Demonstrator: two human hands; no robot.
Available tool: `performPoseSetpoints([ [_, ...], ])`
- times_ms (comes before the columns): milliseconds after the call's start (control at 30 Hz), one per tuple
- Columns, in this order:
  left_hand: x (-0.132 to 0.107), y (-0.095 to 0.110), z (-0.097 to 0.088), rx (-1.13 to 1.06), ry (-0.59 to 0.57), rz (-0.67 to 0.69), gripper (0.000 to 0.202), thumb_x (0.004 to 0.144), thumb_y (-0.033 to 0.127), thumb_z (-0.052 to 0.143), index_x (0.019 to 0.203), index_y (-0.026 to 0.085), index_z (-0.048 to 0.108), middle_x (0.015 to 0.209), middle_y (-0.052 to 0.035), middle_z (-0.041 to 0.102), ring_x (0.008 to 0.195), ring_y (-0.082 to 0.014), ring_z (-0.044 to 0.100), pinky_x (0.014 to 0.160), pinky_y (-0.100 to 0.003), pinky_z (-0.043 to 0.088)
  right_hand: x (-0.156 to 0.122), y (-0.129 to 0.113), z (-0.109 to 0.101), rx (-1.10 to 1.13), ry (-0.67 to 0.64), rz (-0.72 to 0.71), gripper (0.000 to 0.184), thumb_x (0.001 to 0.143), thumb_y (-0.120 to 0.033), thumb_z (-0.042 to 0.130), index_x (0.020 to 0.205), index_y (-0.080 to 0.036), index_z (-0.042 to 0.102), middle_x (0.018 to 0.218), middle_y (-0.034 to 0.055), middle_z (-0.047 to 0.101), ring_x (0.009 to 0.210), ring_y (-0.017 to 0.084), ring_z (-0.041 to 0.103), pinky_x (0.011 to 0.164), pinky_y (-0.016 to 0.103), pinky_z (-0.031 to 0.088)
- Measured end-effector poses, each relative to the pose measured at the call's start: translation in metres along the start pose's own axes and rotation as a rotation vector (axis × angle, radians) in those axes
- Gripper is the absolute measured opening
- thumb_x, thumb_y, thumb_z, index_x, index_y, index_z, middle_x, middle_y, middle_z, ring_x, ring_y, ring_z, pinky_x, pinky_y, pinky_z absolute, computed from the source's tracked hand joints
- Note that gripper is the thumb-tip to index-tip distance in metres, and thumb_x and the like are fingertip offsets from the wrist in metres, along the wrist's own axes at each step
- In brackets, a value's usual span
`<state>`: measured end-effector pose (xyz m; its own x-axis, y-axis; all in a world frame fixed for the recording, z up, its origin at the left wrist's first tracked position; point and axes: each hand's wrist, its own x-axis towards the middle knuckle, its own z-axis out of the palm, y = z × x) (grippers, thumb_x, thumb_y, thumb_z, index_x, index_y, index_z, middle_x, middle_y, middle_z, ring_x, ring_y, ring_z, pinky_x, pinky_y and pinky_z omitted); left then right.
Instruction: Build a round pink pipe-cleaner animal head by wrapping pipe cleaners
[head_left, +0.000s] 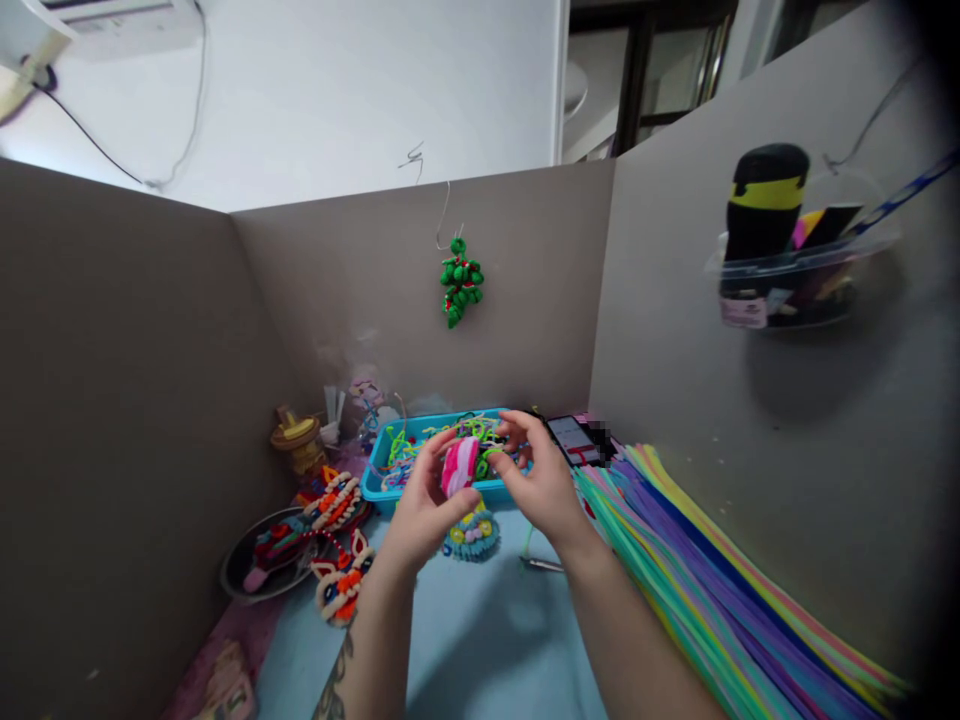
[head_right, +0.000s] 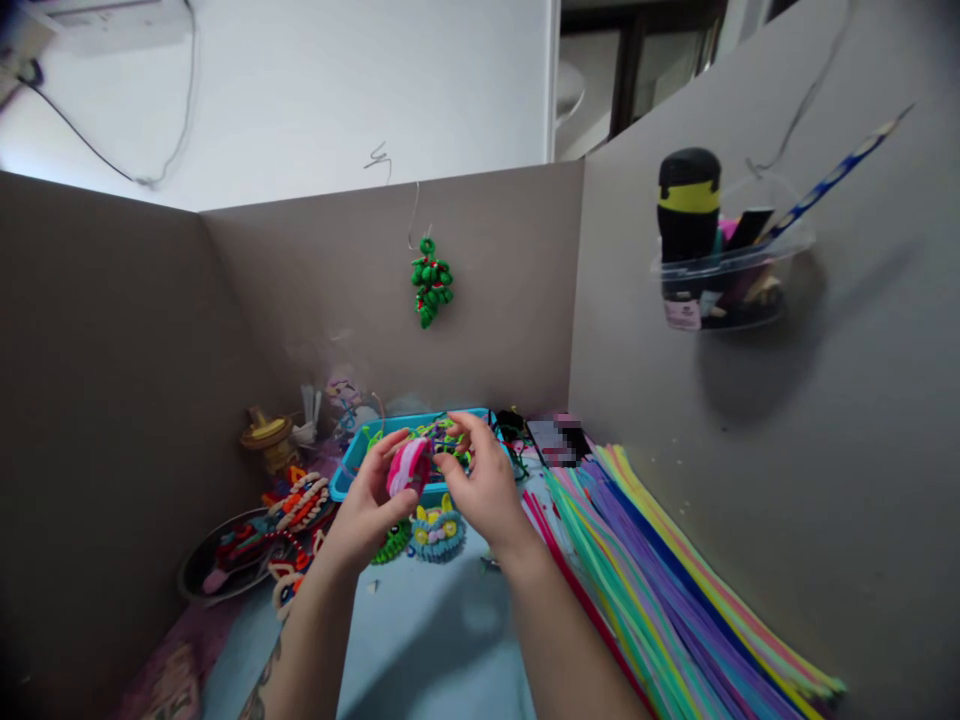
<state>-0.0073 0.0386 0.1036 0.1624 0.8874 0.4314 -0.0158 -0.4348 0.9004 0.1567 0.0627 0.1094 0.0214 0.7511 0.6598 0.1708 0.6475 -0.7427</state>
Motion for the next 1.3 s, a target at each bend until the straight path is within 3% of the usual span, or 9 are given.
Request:
performPoseSetpoints([
  [133, -0.002, 0.006, -0.005, 0.56, 0.147, 0.261, 0.078, 0.069, 0.024, 0.071, 0.136, 0.027, 0.031, 0.135, -0.011, 0.042, 0.125, -0.0286, 0.04, 0.105, -0.047, 0.031, 0.0, -0.002, 0.004, 0.505, -0.203, 0.389, 0.042, 0.076, -0.041, 0.064, 0.108, -0.021, 0.045, 0.087, 0.0041, 0.064, 0.077, 0.017, 0.061, 0.063, 0.027, 0.045],
  [267, -0.003, 0.007, -0.005, 0.682, 0.104, 0.325, 0.08, 0.07, 0.02, 0.069, 0.139, 0.029, 0.028, 0.137, -0.0106, 0.041, 0.131, -0.0283, 0.034, 0.108, -0.049, 0.025, -0.002, -0.002, 0.015, 0.806, -0.204, 0.589, 0.051, 0.062, -0.035, 0.078, 0.101, -0.02, 0.049, 0.083, 0.0011, 0.064, 0.069, 0.014, 0.061, 0.061, 0.025, 0.046],
  [400, 0.001, 0.002, -0.005, 0.233, 0.176, 0.114, 0.089, 0.067, 0.027, 0.074, 0.141, 0.029, 0.024, 0.149, -0.0116, 0.025, 0.135, -0.0288, 0.029, 0.105, -0.043, 0.033, 0.001, 0.006, 0.021, 0.944, -0.07, 0.67, 0.046, 0.057, -0.026, 0.081, 0.092, -0.022, 0.051, 0.08, -0.0006, 0.064, 0.066, 0.014, 0.061, 0.059, 0.026, 0.048],
  [533, 0.007, -0.004, -0.005, -0.442, 0.151, -0.24, 0.068, 0.076, 0.039, 0.067, 0.134, 0.021, 0.037, 0.133, -0.015, 0.048, 0.111, -0.024, 0.056, 0.088, -0.034, 0.048, 0.005, 0.015, 0.018, 1.033, -0.054, 0.676, 0.041, 0.057, -0.023, 0.079, 0.088, -0.023, 0.052, 0.084, -0.0005, 0.064, 0.071, 0.015, 0.062, 0.063, 0.029, 0.05],
  [633, 0.01, -0.007, -0.002, -0.657, 0.146, -0.265, 0.055, 0.073, 0.028, 0.071, 0.123, 0.018, 0.051, 0.121, -0.0103, 0.059, 0.096, -0.0173, 0.062, 0.079, -0.026, 0.051, 0.004, 0.021, 0.02, 0.987, -0.081, 0.687, 0.038, 0.059, -0.024, 0.077, 0.089, -0.022, 0.052, 0.083, 0.0001, 0.063, 0.072, 0.016, 0.061, 0.063, 0.03, 0.05],
  [733, 0.011, -0.008, 0.001, -0.683, 0.22, -0.25, 0.06, 0.068, 0.019, 0.075, 0.123, 0.019, 0.051, 0.111, -0.0072, 0.064, 0.089, -0.0144, 0.064, 0.075, -0.023, 0.051, 0.002, 0.024, 0.023, 0.757, 0.019, 0.573, 0.035, 0.064, -0.029, 0.073, 0.091, -0.021, 0.053, 0.087, 0.0021, 0.061, 0.077, 0.017, 0.06, 0.067, 0.032, 0.049],
  [833, 0.01, -0.007, 0.0, -0.626, 0.299, -0.264, 0.07, 0.065, 0.018, 0.077, 0.128, 0.019, 0.046, 0.09, -0.0036, 0.069, 0.075, -0.0122, 0.065, 0.067, -0.021, 0.051, 0.001, 0.021, 0.022, 0.352, 0.175, 0.283, 0.024, 0.073, -0.032, 0.064, 0.093, -0.02, 0.057, 0.094, 0.0045, 0.06, 0.087, 0.018, 0.057, 0.076, 0.033, 0.047],
  [967, 0.01, -0.003, -0.002, -0.515, 0.302, -0.24, 0.079, 0.064, 0.019, 0.078, 0.132, 0.018, 0.039, 0.077, -0.0012, 0.069, 0.065, -0.0105, 0.064, 0.062, -0.019, 0.049, 0.001, 0.012, 0.012, -0.02, 0.142, 0.036, 0.01, 0.08, -0.028, 0.058, 0.082, -0.02, 0.064, 0.095, 0.0063, 0.057, 0.093, 0.021, 0.054, 0.079, 0.034, 0.045],
  [1300, 0.007, 0.0, 0.004, -0.4, 0.231, -0.225, 0.081, 0.065, 0.027, 0.078, 0.133, 0.016, 0.037, 0.078, -0.0037, 0.07, 0.065, -0.0132, 0.065, 0.064, -0.022, 0.047, 0.002, 0.013, 0.01, -0.12, 0.003, -0.043, 0.009, 0.081, -0.02, 0.051, 0.074, -0.02, 0.058, 0.091, 0.0055, 0.053, 0.093, 0.021, 0.052, 0.084, 0.036, 0.042],
])
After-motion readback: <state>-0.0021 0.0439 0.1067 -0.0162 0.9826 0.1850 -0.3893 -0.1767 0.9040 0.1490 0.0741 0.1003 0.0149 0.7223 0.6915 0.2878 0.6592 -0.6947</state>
